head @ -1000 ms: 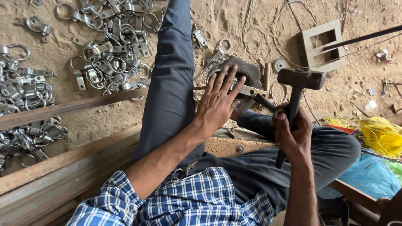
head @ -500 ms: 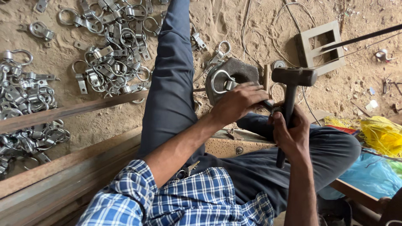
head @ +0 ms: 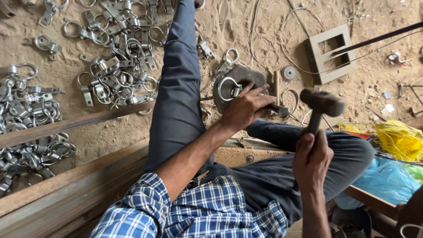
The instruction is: The person sits on the ground and repeatedly hammers a metal shackle placed on a metal block. They hold the shackle with one hand and strike it with a hammer in the other hand, occasionally adjusting the shackle's position.
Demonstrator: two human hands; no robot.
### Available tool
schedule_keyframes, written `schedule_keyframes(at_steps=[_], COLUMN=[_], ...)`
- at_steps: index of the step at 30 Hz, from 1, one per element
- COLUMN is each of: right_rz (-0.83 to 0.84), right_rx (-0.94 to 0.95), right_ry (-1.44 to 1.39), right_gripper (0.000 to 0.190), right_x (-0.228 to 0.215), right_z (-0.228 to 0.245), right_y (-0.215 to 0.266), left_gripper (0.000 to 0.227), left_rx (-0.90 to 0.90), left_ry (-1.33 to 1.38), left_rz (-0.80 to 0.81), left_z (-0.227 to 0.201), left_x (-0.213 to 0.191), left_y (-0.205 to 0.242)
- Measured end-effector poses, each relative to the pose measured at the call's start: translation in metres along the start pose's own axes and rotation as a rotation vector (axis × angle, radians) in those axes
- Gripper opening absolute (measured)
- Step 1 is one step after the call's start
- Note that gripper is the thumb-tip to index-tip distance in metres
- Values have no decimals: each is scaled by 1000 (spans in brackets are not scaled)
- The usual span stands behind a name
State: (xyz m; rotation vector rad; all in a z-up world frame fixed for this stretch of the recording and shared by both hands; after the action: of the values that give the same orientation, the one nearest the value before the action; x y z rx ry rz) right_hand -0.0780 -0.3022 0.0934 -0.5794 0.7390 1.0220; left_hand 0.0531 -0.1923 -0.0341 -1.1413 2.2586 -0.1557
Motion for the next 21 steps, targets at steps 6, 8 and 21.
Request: schedule_keyframes(at_steps=[6,8,21], right_rz=[-149,-374,-92], right_rx=[-278,-161,-344], right_ry=[284,-47,170], right_gripper=[23,21,31], right_x=[-68,-88,-34], right_z=[43,25,53], right_y=[14,31,54], left_gripper=[29,32,32], left_rx=[48,13,11], left_ry=[-1,0,-17], left_rz=[-60,-43,-63], left_z=[4,11,-20], left_x=[1,5,-25], left_y=[-5,5,-6])
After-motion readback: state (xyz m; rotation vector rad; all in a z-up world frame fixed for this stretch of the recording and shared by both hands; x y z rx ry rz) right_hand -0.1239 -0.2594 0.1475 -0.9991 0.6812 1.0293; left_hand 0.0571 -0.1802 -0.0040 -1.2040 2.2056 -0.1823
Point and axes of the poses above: each hand's wrist, its own y-axis away from the middle knuckle, its own x-axis out of the palm, z = x × y, the point moved 8 cm from there along -y, towards the middle knuckle
